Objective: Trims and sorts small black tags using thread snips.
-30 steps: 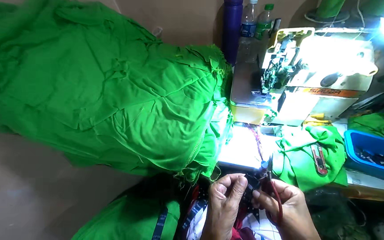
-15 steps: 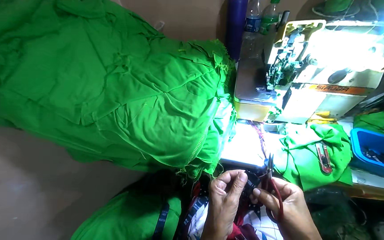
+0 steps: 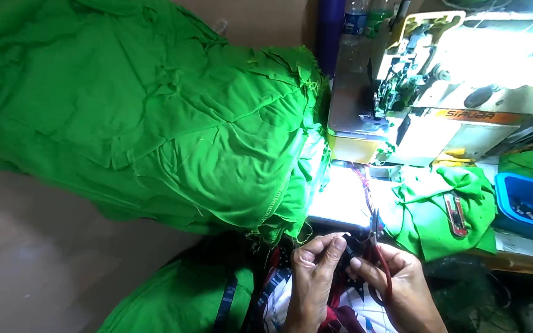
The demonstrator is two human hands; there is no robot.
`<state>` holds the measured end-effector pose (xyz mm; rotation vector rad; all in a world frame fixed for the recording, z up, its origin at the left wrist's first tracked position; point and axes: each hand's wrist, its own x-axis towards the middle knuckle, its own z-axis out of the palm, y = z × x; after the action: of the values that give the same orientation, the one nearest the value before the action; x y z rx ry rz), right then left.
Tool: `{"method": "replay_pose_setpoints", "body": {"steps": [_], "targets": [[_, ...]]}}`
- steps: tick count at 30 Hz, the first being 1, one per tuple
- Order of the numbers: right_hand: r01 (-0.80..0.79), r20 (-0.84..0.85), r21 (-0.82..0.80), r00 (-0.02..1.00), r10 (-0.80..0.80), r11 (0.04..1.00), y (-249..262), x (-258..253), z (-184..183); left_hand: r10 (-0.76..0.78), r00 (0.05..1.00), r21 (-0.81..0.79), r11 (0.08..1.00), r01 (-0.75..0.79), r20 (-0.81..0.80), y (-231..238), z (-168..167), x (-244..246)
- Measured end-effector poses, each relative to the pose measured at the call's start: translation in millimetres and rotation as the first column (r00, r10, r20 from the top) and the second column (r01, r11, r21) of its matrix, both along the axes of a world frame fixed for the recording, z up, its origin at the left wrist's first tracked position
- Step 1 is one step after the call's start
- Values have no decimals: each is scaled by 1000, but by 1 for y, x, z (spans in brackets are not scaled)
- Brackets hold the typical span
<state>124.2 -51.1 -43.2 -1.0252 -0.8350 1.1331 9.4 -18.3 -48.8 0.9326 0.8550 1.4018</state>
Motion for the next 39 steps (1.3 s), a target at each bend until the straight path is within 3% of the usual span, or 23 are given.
{"method": "replay_pose_setpoints", "body": {"steps": [5,8,13,21,29,39], "targets": [[36,143,76,989,-46,996,4,2,0,16,997,142,990,-4,-79,-1,-7,1],[6,193,115,981,-28,993,7,10,8,-104,989,201,972,124,-110,2,-2,-6],[-17,80,19,997,15,1000,13,27,35,-373,905,203,888,412,-202,7,10,-28],[-30,59,-57,998,34,998,20,31,43,-492,841,180,827,532,-225,11,19,-45],[-12,70,-58,997,16,998,23,34,46,-452,840,131,853,506,-299,13,26,-46],[21,71,-14,997,-20,1000,23,36,45,-274,942,180,934,309,-195,4,14,-31]]}}
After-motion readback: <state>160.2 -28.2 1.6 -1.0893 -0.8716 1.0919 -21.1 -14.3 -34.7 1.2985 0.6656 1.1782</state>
